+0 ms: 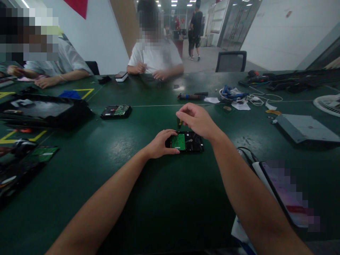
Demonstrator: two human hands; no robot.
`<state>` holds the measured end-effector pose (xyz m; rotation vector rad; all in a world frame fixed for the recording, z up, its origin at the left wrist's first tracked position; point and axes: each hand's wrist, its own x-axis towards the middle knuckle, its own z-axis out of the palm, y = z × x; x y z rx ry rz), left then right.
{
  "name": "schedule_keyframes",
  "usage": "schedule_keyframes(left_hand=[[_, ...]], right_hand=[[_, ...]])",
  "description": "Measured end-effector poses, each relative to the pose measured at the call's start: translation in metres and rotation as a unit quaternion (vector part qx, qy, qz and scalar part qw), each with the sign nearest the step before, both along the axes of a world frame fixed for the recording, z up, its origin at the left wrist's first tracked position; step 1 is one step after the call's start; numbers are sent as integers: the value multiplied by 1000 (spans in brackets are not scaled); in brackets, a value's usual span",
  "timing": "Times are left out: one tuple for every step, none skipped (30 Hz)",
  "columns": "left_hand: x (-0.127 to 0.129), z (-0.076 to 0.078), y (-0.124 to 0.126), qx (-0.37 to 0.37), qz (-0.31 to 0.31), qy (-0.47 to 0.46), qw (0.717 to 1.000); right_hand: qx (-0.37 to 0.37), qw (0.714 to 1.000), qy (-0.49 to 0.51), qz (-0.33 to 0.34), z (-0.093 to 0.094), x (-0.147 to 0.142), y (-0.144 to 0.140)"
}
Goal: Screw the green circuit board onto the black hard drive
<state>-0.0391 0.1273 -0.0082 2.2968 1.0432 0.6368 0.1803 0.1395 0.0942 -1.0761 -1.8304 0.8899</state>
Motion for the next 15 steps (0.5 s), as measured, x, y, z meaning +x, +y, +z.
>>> schedule_keyframes(left_hand=[[0, 1, 0, 0, 0, 0, 1000], [0, 1, 0, -1, -1, 0, 1000], [0, 1, 0, -2, -1, -1, 1000], [0, 2, 0, -2, -1, -1, 1000], [0, 1, 0, -1, -2, -2, 1000], [1, 1, 0, 2, -3, -2, 1000], [1, 1, 0, 5, -5, -3, 1000], [1, 0, 0, 8, -6, -4, 1000], [1, 0, 1, 10, -7, -5, 1000], [1, -1, 1, 11, -8, -7, 1000], [1, -1, 1, 12, -9, -8, 1000], [1, -1, 1, 13, -10, -10, 1000], [1, -1, 1, 13, -10, -11, 1000], [0, 0, 1, 13, -10, -11, 1000], [0, 0, 1, 13, -9, -11, 1000]], right_hand=[[-6, 1000, 1, -5, -1, 0, 1], [-11, 1000, 0, -8, -1, 0, 1], [-13, 1000, 1, -8, -1, 1, 1], [-14, 1000, 1, -6, -1, 1, 1], [-13, 1000, 1, -1, 0, 2, 0], [-12, 1000, 0, 7, 1, 2, -1], [-12, 1000, -1, 17, 2, 2, -2], [-12, 1000, -1, 28, 3, 1, -4], [-14, 999, -1, 38, 4, 1, -5], [-17, 999, 0, 46, 5, 0, -6], [-21, 998, 2, 51, 5, 0, -6], [-27, 998, 3, 53, 5, -1, -6], [-35, 998, 4, 53, 4, -1, -6], [-43, 998, 5, 51, 4, -1, -5], [-50, 998, 6, 49, 3, -1, -4]])
